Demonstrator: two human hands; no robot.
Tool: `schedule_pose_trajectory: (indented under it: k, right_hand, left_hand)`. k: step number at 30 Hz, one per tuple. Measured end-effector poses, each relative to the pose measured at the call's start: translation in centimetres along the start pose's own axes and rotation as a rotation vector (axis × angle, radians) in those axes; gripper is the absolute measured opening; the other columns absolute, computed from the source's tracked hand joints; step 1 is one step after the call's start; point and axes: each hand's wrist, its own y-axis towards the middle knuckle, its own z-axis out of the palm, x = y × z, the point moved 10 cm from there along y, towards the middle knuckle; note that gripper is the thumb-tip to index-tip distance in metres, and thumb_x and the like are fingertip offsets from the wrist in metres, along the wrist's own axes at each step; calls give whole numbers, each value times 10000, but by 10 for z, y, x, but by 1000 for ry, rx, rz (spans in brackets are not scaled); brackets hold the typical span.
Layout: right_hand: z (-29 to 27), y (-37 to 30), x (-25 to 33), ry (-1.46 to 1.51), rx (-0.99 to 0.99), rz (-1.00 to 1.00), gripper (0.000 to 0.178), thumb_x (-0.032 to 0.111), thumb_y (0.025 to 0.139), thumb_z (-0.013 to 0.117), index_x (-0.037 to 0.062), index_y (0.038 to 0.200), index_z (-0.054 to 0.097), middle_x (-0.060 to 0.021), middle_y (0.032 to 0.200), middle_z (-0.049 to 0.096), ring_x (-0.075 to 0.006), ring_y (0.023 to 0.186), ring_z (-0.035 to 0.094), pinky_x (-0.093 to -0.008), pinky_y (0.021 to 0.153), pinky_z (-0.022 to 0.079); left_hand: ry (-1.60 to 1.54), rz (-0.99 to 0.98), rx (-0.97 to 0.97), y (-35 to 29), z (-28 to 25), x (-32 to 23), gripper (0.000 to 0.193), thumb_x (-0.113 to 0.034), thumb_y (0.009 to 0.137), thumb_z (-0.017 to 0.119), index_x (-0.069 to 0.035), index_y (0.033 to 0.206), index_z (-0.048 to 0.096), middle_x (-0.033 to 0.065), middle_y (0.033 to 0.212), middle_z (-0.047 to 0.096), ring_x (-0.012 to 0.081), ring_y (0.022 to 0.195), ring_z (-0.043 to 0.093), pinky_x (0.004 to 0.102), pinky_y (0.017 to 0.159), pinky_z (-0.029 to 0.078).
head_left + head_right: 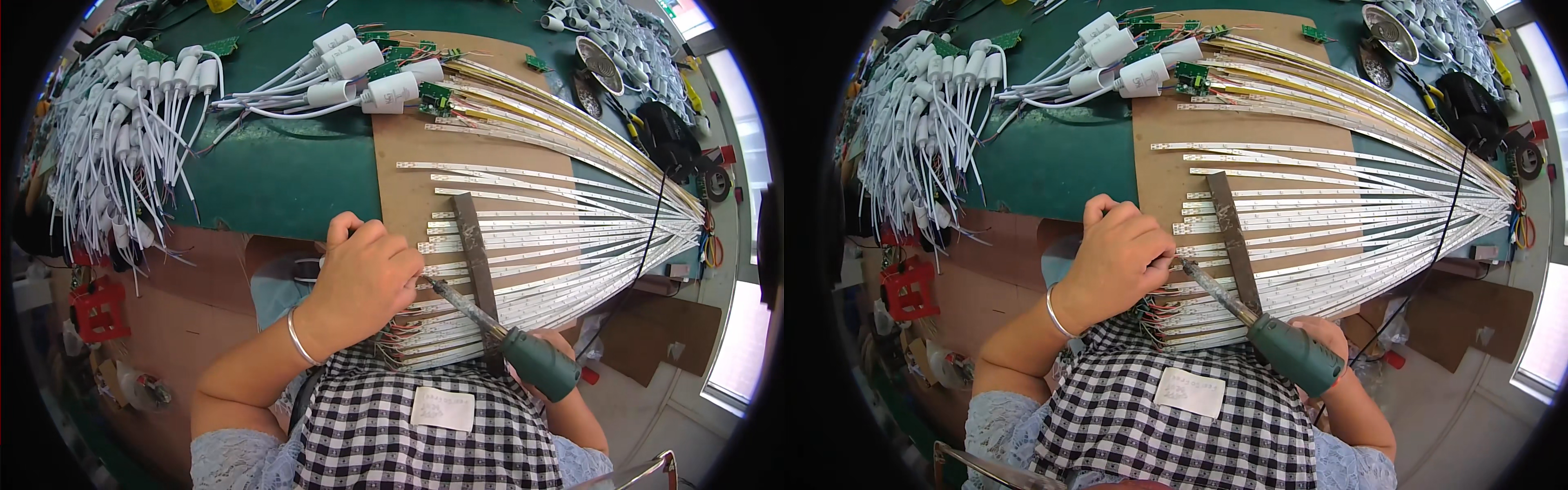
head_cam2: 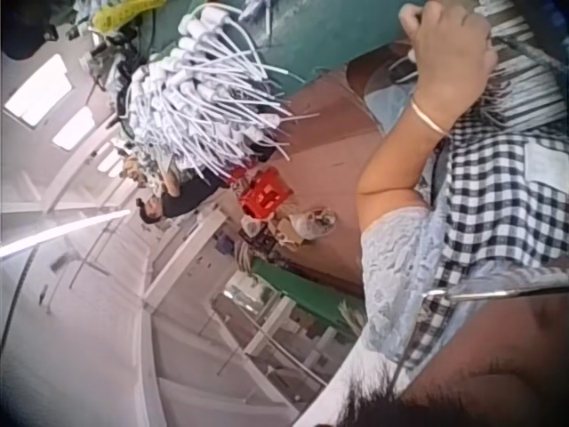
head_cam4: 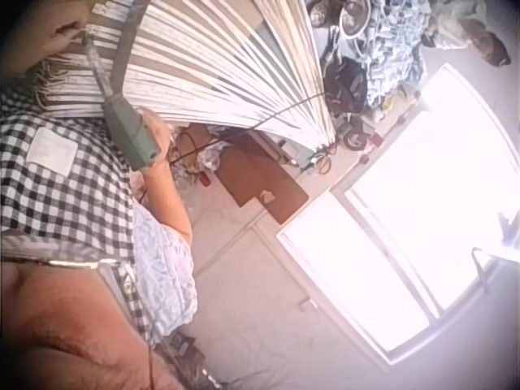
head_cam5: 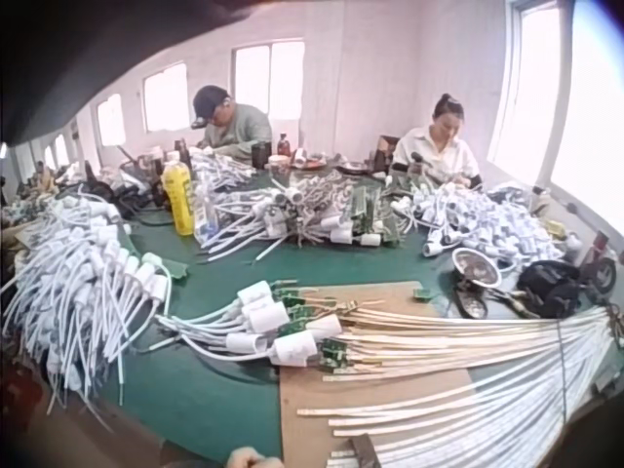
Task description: The person uses a soldering iron to attach wires to LED strip ends on a workbench. They repeatedly pick up a white wire, position it on the strip, and apply the soldering iron to secure the connection. The person works on multiple LED strips laid out in parallel on a cardboard surface.
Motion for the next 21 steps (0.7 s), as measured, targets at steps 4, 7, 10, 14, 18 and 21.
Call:
schedule_pose_trajectory:
  k: [4,7,10,14,18,21]
  right_hand:
    - [-3,-6,-8,9,-55,77,431,233,762,708,14,1095,545,-102,931,630,-231,808,638,-332,730,507]
    - [-1,-3,-12,88,-45,224,325,221,761,690,23,1000,594,-96,881,635,-229,777,634,-326,700,498]
    - [0,-3,-12,108,-24,211,259,213,769,667,24,937,614,-93,812,638,-229,725,630,-321,666,491]
    - [-6,1,-2,2,-93,76,239,219,798,631,20,929,614,-79,766,639,-215,676,623,-303,622,480]
    - [-8,-6,-10,267,-207,467,323,309,835,623,20,979,612,-55,777,641,-161,685,616,-272,607,477]
    - [-13,-19,-17,175,-242,459,241,225,842,602,16,955,644,-52,735,663,-160,669,642,-279,616,504]
  left_hand:
    - [1,0,10,1,0,-1,117,-76,660,677,-135,701,584,-27,703,523,178,736,485,376,808,313]
    - [7,-4,16,0,1,0,115,-80,662,678,-135,706,587,-28,706,527,177,739,488,377,810,313]
    - [13,-3,23,0,1,-1,115,-82,663,679,-136,709,589,-29,710,532,177,741,490,376,813,312]
    - [18,9,42,1,1,-3,112,-98,664,680,-136,731,599,-24,724,531,180,759,491,378,822,314]
    - [30,12,38,1,0,-6,115,-101,657,682,-136,729,599,-27,724,530,178,755,488,377,821,311]
    - [32,8,28,1,-2,-7,118,-87,651,682,-140,709,593,-35,714,534,173,734,486,370,812,306]
